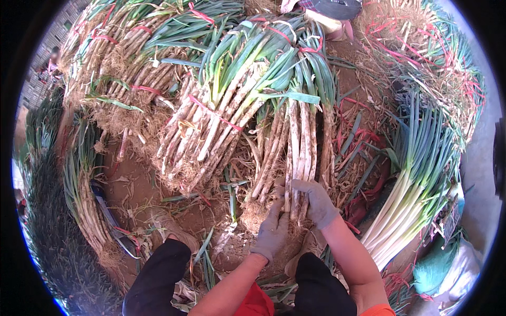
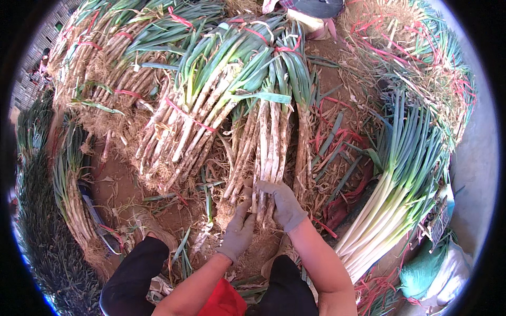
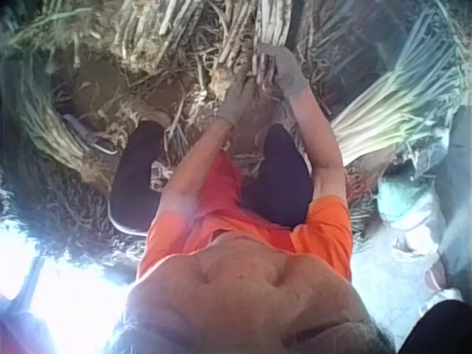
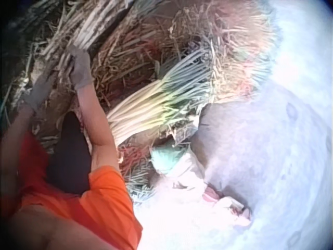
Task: The person cleans and sorts individual leeks from a pile, removing outer layers and roots, and then organizes them into bundles and ties the bundles with red ribbon.
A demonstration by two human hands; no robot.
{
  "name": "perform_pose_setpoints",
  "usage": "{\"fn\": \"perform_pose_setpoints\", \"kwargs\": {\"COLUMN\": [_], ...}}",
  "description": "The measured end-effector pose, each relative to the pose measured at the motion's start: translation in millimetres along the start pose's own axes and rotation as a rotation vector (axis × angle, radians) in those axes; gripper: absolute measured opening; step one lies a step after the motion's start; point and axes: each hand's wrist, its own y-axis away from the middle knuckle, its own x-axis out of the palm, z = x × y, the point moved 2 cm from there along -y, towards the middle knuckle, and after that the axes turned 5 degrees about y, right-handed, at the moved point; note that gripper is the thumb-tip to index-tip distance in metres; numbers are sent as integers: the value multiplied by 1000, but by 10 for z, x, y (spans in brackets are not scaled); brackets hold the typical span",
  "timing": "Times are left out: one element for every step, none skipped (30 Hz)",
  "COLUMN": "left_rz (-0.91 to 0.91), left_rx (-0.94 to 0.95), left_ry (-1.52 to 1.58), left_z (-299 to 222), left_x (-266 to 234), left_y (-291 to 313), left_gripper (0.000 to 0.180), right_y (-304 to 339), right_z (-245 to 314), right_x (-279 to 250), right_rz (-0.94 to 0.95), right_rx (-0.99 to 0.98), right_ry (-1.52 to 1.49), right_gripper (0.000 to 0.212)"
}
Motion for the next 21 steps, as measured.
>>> {"fn": "perform_pose_setpoints", "kwargs": {"left_rz": [28,85,141,199,137,79,24,60,99,146,169,204,237,264,233,281,326,368,323,292,261], "left_rx": [42,-18,-72,-125,-255,-385,-513,-541,-574,-602,-599,-596,-593,-590,-653,-551,-452,-353,-359,-350,-339], "left_ry": [-43,-79,-117,-156,38,236,436,659,881,1099,1147,1192,1237,1280,1245,1151,1060,968,910,857,802], "left_z": [-55,-47,-25,-20,-23,-11,-25,-83,-135,-201,-245,-304,-365,-411,-503,-487,-426,-425,-434,-493,-586], "left_x": [-9,-30,-102,-159,-243,-298,-339,-367,-387,-389,-383,-320,-249,-217,-165,-225,-274,-327,-395,-438,-468], "left_y": [53,98,140,202,303,423,506,565,620,656,689,709,731,760,842,879,909,948,968,981,1000], "left_gripper": [42,40,39,38,37,36,36,37,38,38,38,38,38,38,32,33,36,38,43,43,44], "right_y": [6,34,69,129,206,329,496,667,825,980,1250,1236,1150,1147,1162,1140,1063,1011,975,928,875], "right_z": [10,43,102,165,211,230,200,115,-119,-286,-236,-357,-447,-467,-510,-559,-628,-675,-706,-723,-725], "right_x": [-40,-53,-35,-16,51,143,250,352,447,557,717,533,317,316,307,356,357,386,446,445,418], "right_rz": [35,8,-15,-41,-60,31,123,214,236,257,182,183,221,260,97,89,77,67,93,106,118], "right_rx": [-2,-10,-25,-40,-10,-41,-71,-91,-63,-42,77,186,56,-72,98,11,-73,-156,-234,-226,-219], "right_ry": [96,134,173,211,165,66,-32,-129,-60,7,157,223,454,683,502,493,487,480,558,668,776], "right_gripper": [30,30,30,30,29,29,29,30,29,28,27,24,23,22,21,22,23,24,28,29,30]}}
